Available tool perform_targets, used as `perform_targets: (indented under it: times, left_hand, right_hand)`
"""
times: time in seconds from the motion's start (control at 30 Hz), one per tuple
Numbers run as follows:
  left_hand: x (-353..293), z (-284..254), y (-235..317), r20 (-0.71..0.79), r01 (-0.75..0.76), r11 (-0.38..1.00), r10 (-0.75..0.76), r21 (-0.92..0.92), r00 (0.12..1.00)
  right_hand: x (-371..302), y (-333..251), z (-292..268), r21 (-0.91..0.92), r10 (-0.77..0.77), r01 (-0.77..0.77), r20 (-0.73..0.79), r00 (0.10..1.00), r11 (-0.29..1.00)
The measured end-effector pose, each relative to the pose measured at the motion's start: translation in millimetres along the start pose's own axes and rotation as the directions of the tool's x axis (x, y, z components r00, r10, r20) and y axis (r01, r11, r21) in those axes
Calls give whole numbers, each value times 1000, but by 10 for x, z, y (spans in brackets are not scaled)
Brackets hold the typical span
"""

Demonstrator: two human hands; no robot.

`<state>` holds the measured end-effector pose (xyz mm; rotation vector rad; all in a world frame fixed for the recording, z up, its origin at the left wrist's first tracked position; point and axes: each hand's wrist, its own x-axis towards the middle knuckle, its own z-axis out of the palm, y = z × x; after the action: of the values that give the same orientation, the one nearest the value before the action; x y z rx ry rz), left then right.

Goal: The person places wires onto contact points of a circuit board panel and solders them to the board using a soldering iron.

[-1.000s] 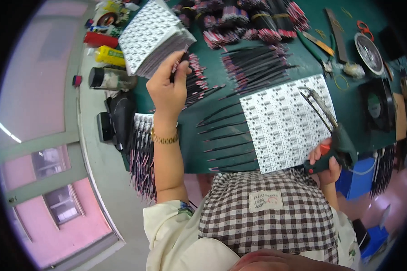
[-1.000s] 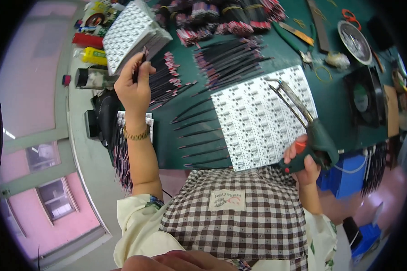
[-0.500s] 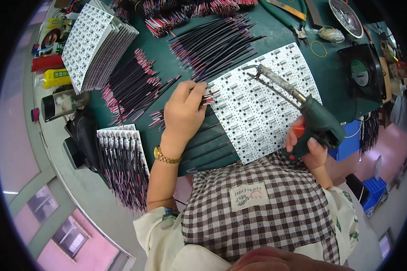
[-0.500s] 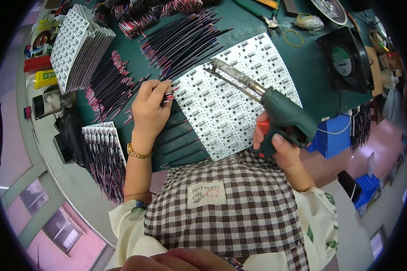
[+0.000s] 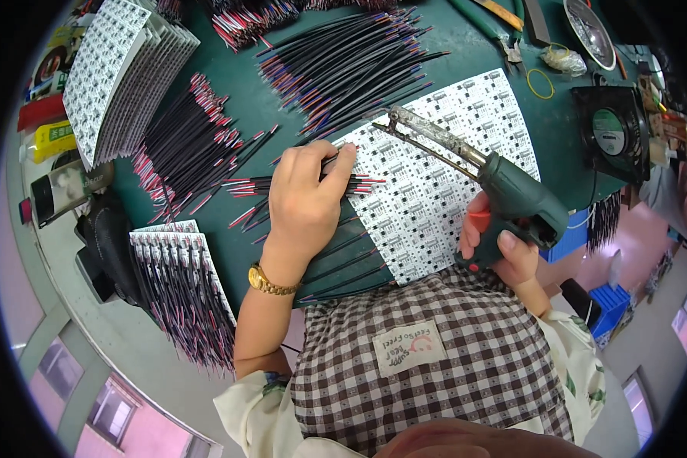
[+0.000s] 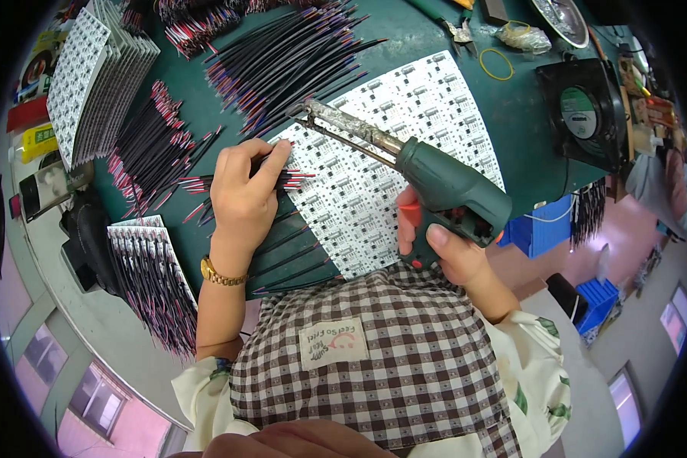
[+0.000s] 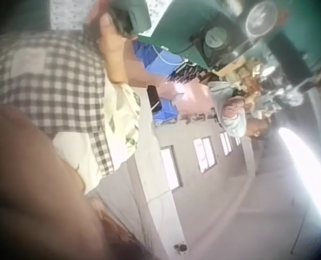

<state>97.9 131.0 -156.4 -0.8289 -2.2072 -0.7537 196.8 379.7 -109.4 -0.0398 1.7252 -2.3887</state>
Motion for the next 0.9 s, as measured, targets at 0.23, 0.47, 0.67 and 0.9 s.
perform_targets:
  times: [0.23,0.47,0.67,0.9]
  left_hand:
    - [-46,-34,43,49,28,997,-31,65,998]
    - [3,-101,53,-83,175,983,-180,-62,980]
    - [137,-252,100,-80,287,945,-301,-156,950]
    - [249,-186,86,309,809,543,-748,-224,588]
  right_hand:
    - [-61,39,-55,-151,-29,35,43,999,988]
    - [-62,55,-81,-299,-104,136,119,987,945]
    - [13,15,-148,-303,-133,168,136,982,938]
    - [-70,12,17,-270,3,1,12,1000,963]
